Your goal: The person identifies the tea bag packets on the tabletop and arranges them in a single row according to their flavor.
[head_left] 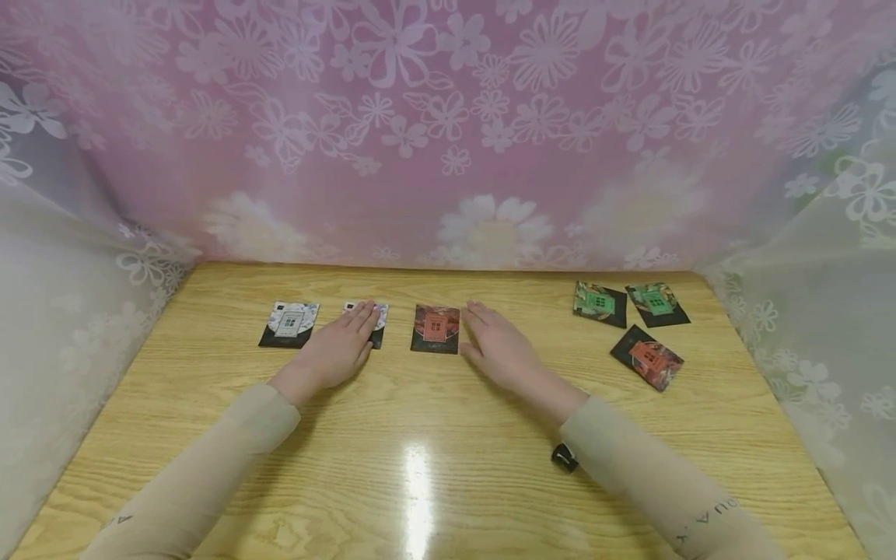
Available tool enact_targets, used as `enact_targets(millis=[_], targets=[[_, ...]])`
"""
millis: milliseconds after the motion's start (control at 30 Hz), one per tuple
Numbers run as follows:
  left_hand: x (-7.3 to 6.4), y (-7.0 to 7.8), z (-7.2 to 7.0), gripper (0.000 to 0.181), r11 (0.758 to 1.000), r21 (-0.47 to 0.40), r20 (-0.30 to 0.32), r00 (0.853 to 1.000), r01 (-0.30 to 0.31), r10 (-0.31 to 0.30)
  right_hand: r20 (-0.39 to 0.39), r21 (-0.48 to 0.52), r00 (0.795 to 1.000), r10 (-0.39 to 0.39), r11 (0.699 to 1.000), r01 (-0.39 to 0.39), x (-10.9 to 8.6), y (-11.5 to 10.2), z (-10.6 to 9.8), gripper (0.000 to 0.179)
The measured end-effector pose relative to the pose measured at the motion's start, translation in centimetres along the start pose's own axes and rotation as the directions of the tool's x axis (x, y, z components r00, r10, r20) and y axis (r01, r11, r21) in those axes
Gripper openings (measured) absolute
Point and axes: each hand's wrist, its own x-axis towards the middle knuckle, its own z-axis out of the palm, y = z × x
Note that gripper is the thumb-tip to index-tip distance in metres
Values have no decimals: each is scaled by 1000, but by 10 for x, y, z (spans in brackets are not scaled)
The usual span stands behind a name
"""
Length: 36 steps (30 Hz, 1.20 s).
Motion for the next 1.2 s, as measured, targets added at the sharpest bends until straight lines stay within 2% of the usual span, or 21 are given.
enact_targets(millis=[233,733,967,1200], targets=[[-1,1,-1,62,1000,14,7,1000,6,-6,-50,2,998,31,1000,-31,-22,28,-16,67],[2,-1,3,62,1000,5,12,1000,10,-10,-101,-19,985,142,989,-145,-77,89,-50,64],[1,-2,3,63,1000,-11,10,1000,18,-18,-104,-42,970,218,974,-223,-102,122,-52,64],[1,-2,4,62,1000,-5,10,1000,17,-17,-77,-31,956,283,958,-286,-124,142,-49,66]])
